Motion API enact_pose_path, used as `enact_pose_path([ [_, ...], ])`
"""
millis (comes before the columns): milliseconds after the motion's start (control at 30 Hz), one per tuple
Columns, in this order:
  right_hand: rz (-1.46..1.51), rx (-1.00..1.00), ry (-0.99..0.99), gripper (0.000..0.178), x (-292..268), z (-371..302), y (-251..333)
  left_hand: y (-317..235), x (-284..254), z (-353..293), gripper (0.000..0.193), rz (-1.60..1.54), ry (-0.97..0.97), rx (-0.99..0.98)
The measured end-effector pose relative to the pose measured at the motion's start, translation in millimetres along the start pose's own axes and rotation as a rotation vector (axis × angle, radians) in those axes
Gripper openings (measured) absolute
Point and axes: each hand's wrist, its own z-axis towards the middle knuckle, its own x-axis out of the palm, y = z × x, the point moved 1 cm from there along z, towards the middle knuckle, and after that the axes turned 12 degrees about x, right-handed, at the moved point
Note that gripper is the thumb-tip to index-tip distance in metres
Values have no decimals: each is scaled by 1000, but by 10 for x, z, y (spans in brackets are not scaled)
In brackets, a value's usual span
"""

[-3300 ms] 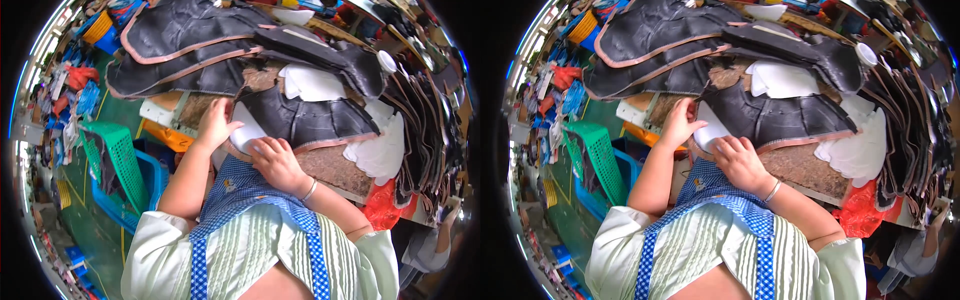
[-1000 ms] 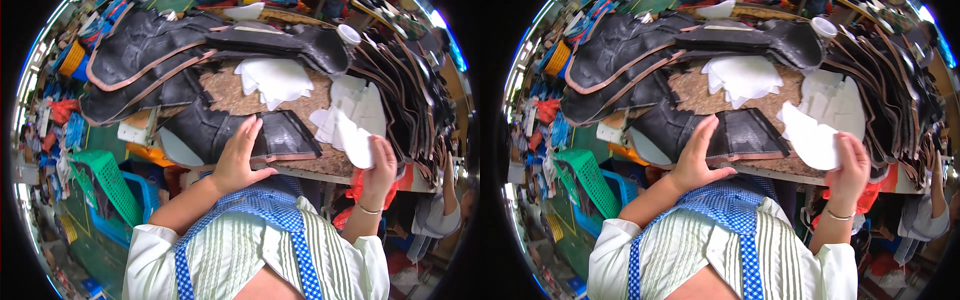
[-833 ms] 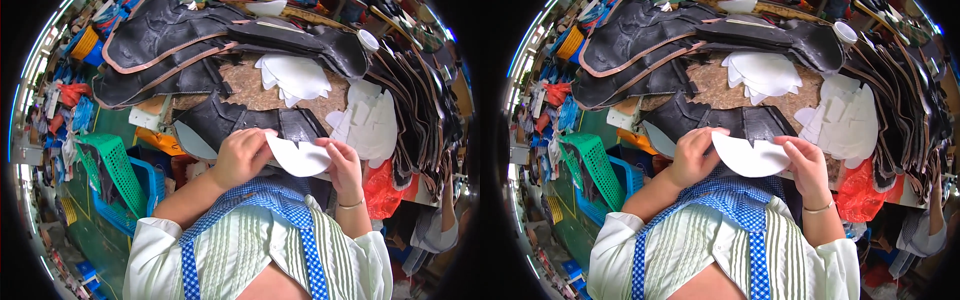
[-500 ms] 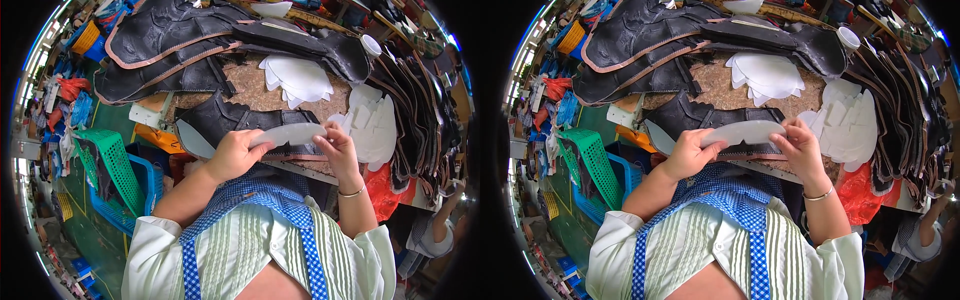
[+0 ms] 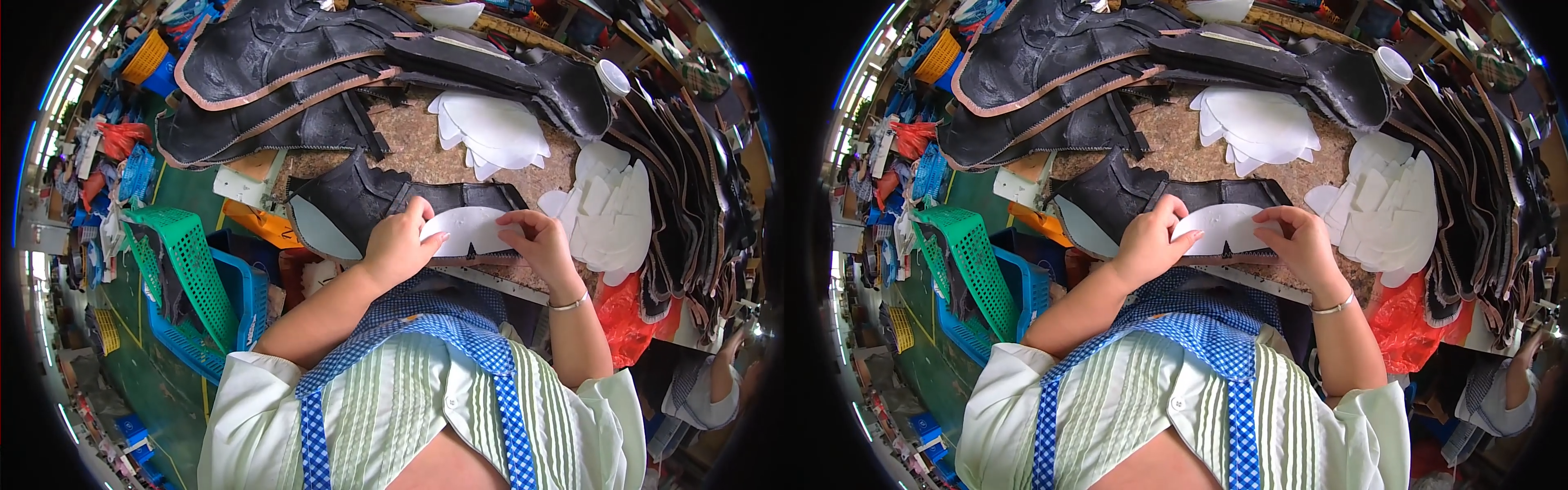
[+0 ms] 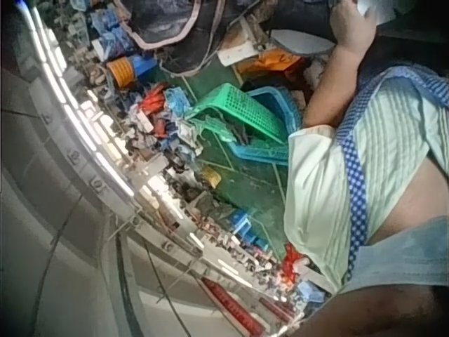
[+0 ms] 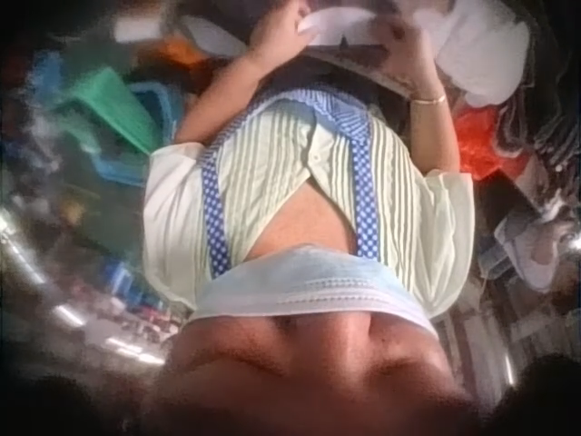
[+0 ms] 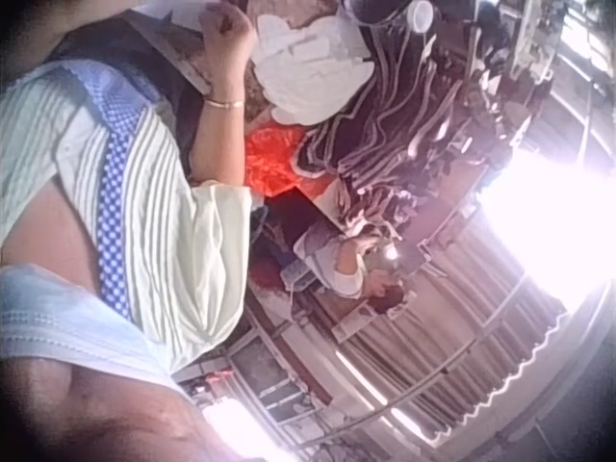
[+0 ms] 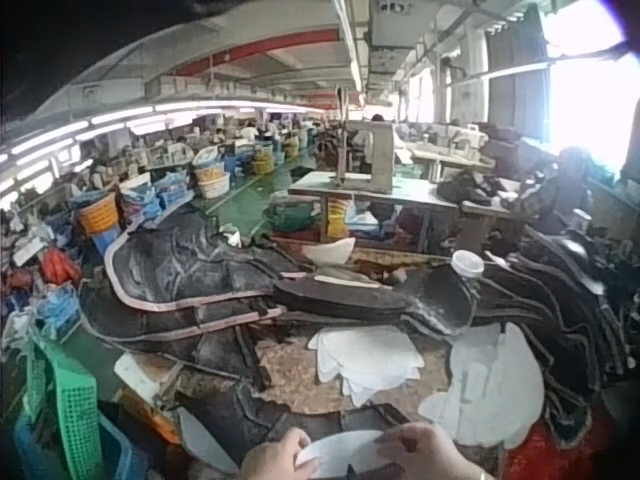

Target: Manually assembling shoe upper components by inserting liners and internal supports.

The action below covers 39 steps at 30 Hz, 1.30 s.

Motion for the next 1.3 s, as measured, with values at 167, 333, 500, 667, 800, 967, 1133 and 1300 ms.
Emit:
enact_pose_path([
  [167, 45, 104, 65, 16, 8, 65, -69, -175, 0, 33, 34, 506, 69, 156],
  [333, 284, 293, 11, 18, -5, 119, 69, -141, 191, -111, 53, 233, 10, 499],
  [500, 471, 408, 87, 17, -87, 218, 64, -138, 287, -46, 60, 382, -117, 497],
  [667, 32, 296, 18, 16, 57, 100, 134, -163, 311, 79, 31, 539, -173, 526],
  [800, -343, 38, -190, 8, 225, -102, 159, -232, 268, 114, 24, 454, -263, 488],
  [967, -60, -552, -206, 34, 420, -304, 232, -277, 205, 118, 27, 404, -259, 443],
  [1133, -315, -743, -403, 37, 526, -246, 165, -352, 207, 96, 27, 254, -298, 376],
  [1300, -375, -813, -364, 23, 443, -180, 186, -265, 200, 25, 15, 263, -212, 561],
])
